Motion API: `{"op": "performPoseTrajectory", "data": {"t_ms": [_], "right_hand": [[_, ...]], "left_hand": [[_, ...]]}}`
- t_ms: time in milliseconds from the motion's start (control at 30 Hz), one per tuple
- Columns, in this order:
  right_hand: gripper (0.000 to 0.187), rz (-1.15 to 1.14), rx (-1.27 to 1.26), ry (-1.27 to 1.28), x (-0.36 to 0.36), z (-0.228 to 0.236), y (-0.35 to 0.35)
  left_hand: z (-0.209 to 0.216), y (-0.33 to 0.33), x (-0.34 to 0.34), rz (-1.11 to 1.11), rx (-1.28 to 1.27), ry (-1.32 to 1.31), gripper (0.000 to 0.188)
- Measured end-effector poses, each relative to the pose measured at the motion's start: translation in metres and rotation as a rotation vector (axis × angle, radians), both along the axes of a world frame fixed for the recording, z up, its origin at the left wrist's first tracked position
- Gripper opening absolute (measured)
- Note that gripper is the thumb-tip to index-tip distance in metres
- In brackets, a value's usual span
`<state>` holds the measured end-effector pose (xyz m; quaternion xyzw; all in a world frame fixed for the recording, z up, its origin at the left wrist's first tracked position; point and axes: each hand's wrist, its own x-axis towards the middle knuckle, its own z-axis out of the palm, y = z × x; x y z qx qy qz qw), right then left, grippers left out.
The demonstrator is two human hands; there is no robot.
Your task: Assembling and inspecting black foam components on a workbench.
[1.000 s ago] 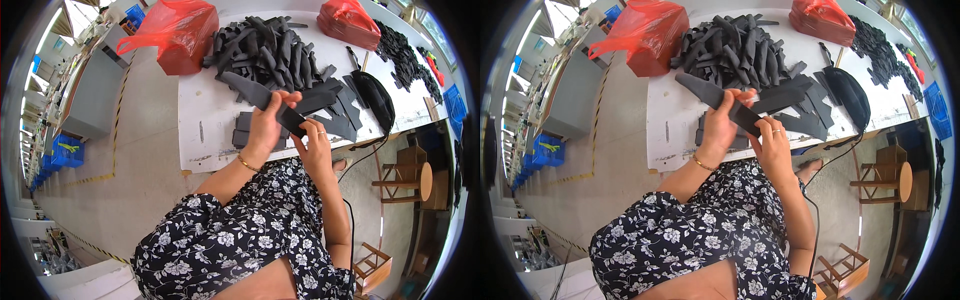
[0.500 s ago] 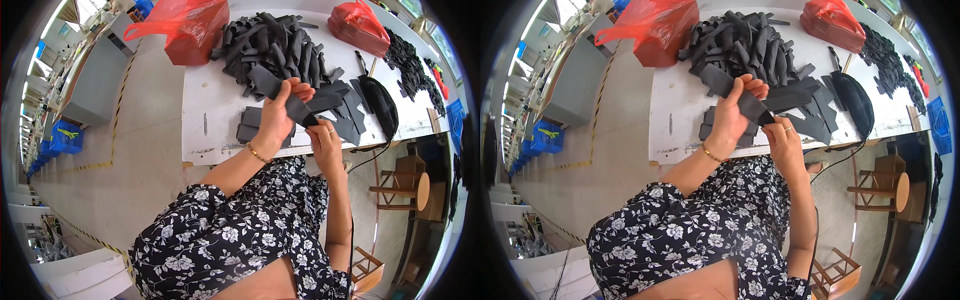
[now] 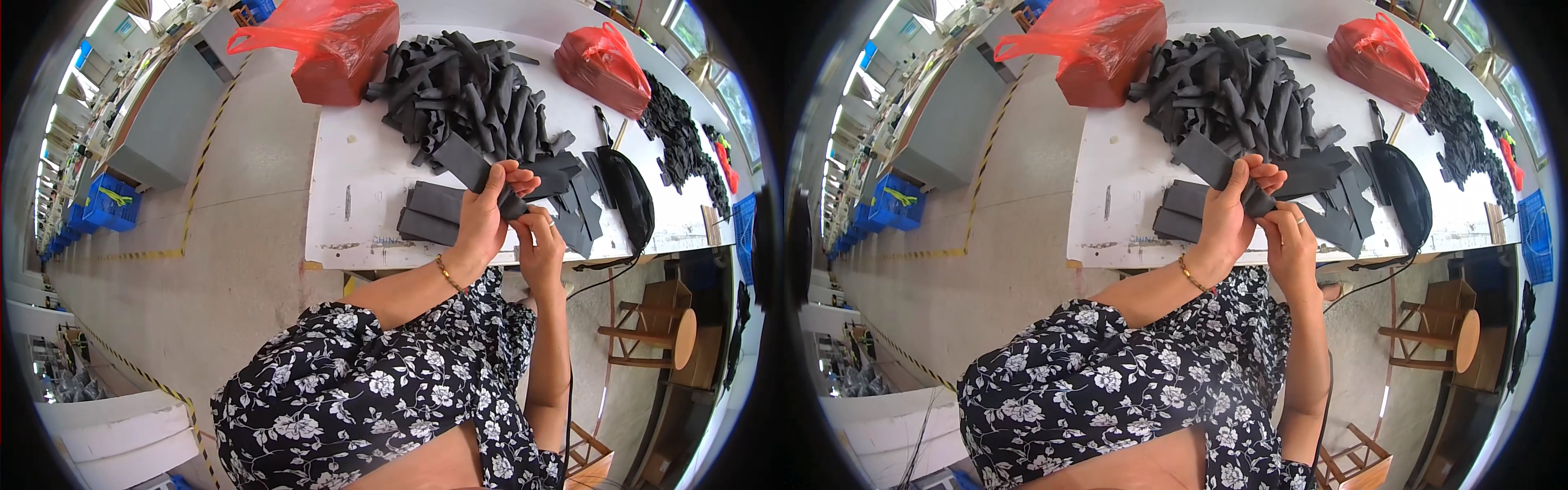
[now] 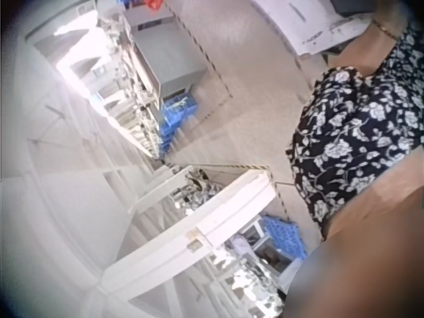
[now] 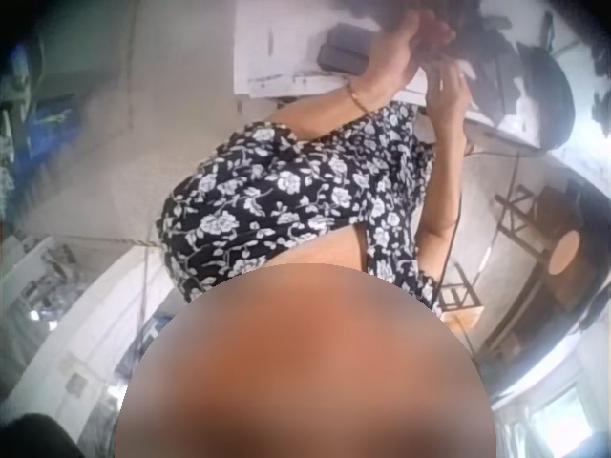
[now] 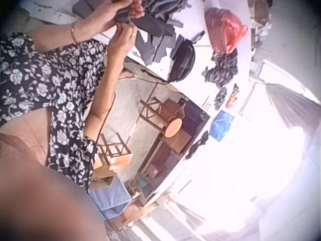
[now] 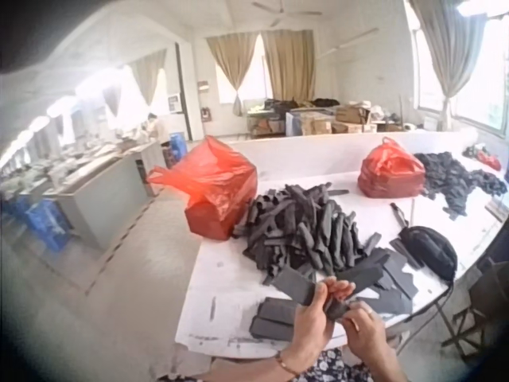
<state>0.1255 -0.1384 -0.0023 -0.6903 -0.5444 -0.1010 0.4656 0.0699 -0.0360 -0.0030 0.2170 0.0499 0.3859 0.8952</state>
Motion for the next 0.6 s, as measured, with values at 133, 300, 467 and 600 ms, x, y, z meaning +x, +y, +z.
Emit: {"op": "performPoseTrajectory", "data": {"t_ms": [133,300,467,600], "right_hand": [[0.012,0.01,-0.01,0.045,-0.001,0.001,0.0],[0.016,0.037,-0.036,0.193,0.002,0.0,0.0],[0.018,-0.031,0.272,0.919,-0.011,-0.023,0.023],[0.015,-0.215,0.435,1.066,0.007,-0.023,-0.001]], "left_hand": [[-0.002,-0.001,0.0,0.011,-0.004,0.0,0.031],[-0.006,0.003,0.002,-0.014,-0.022,0.005,0.034],[-0.006,0.01,0.004,0.023,0.088,0.013,0.035],[-0.002,0.044,-0.002,0.063,0.091,-0.076,0.034]]}}
